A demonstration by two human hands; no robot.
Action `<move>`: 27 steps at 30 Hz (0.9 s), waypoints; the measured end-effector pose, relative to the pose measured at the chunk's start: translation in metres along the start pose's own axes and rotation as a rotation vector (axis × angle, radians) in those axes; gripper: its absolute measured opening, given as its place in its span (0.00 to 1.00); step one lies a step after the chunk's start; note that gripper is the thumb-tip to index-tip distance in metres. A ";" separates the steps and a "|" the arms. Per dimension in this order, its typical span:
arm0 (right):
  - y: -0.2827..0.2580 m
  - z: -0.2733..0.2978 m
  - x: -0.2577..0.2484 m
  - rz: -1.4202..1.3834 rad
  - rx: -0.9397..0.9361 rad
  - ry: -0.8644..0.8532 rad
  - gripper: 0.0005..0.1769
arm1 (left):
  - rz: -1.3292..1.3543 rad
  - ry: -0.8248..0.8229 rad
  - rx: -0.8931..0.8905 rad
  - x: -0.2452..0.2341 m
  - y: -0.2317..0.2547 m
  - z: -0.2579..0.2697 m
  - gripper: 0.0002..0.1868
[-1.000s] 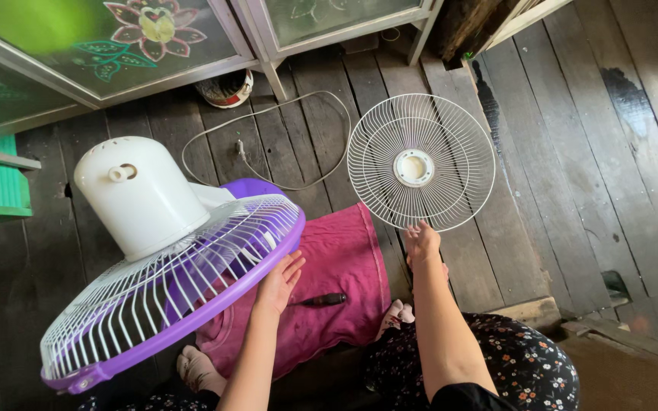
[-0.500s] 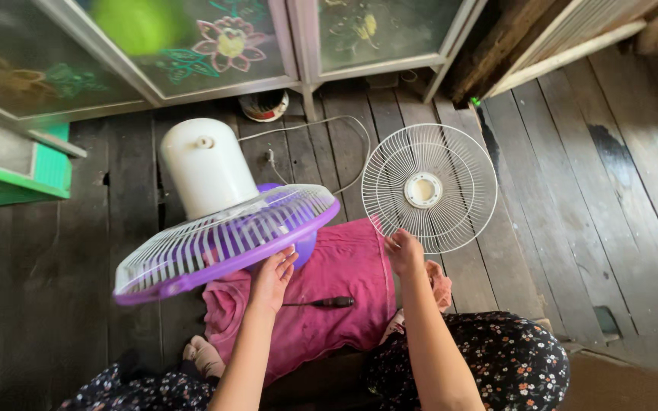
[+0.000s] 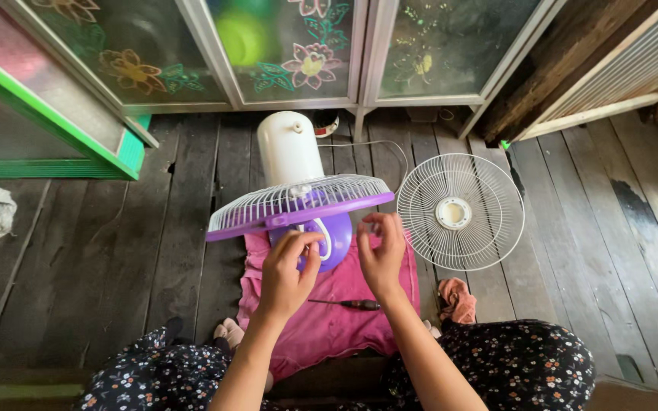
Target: The person disassembles a purple table fan by first removing the front grill with a screwdriver, then unscrewing the center nut to detach the fan blades. The components are placed on a pink cloth on the floor.
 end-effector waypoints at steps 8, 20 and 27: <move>-0.099 -0.033 -0.026 0.161 -0.397 -0.111 0.24 | -0.550 0.143 0.109 -0.040 0.026 -0.032 0.19; -0.094 -0.034 -0.022 0.070 -0.345 -0.318 0.16 | -0.518 0.016 0.136 -0.065 0.015 -0.041 0.13; -0.095 -0.034 -0.021 0.087 -0.333 -0.354 0.16 | -0.491 0.031 0.168 -0.062 0.007 -0.040 0.13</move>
Point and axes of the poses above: each hand's wrist, its own z-axis away from the middle knuckle, its own x-axis out of the palm, y = z × x, the point moved 4 cm from there along -z, towards the middle knuckle, and after that the axes turned 11 degrees about -y, right-handed, at the moved point
